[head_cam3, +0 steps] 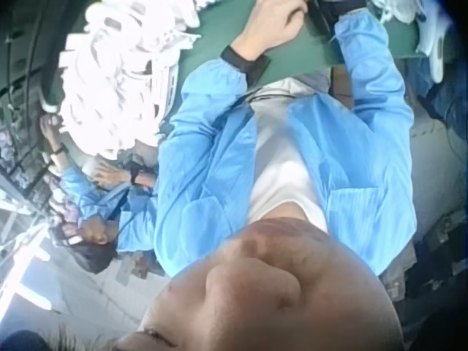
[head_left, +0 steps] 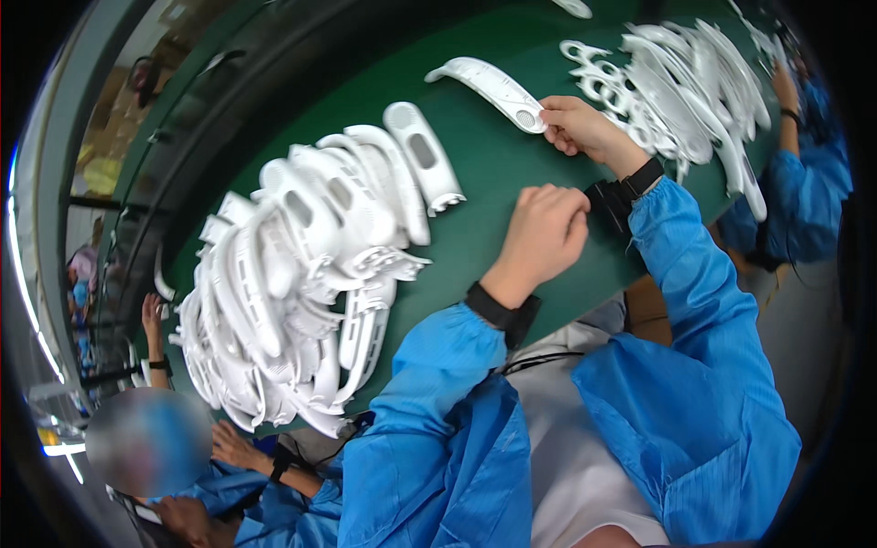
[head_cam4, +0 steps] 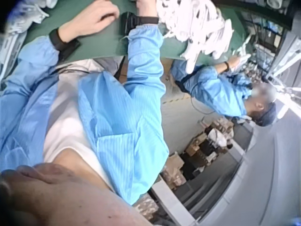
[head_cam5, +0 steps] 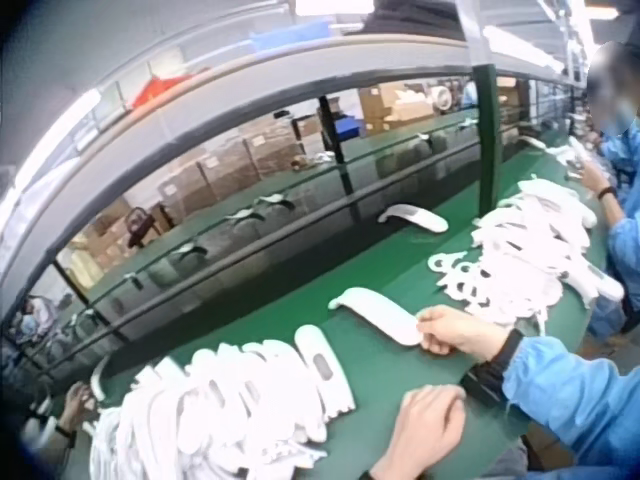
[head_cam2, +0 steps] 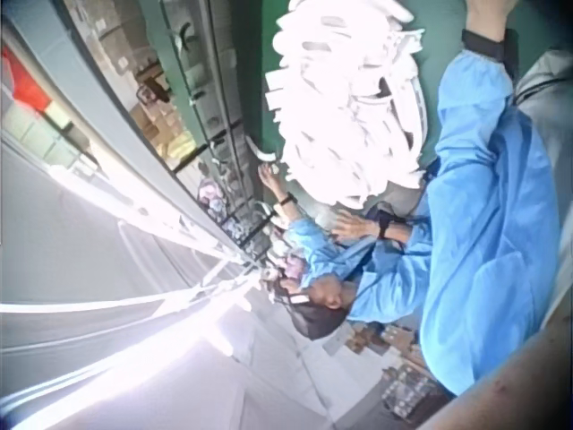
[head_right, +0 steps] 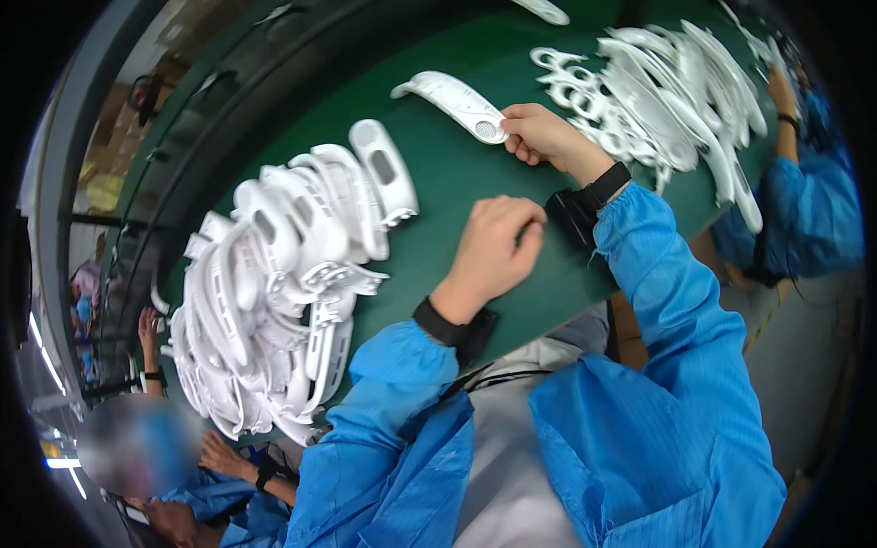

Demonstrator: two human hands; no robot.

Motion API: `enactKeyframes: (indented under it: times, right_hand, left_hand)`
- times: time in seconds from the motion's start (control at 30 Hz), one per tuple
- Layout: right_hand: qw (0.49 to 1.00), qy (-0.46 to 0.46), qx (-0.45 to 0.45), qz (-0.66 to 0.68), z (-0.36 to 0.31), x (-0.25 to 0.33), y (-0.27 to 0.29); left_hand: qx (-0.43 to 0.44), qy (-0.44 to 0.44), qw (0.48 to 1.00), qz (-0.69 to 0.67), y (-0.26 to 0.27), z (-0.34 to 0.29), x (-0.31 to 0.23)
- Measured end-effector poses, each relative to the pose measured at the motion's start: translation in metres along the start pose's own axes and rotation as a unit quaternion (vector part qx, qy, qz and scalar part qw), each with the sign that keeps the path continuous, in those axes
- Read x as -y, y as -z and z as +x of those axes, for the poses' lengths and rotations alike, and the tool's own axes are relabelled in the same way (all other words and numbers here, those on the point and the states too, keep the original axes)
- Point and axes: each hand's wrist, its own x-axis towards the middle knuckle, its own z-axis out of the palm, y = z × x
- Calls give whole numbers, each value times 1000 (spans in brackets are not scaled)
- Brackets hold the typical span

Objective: Manual assembly of white plastic components at a factory workbench.

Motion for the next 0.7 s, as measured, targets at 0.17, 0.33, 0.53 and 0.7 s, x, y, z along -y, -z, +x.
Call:
enactKeyframes:
  times: [0.17,0.33,0.53,0.7]
  right_hand:
    - [982,96,49,157,44,24,-59]
    - [961,135,74,229,59,2,-36]
    - [979,141,71,131,59,10,-52]
    - [962,156,109,194,63,8,-53]
  left_hand:
    - [-27,127,978,-163,3,-7,35]
    - [-38,117,969,-214,-3,-4,32]
    - [6,174,948,-266,5,-2,44]
    - [26,203,939,-277,6,-2,45]
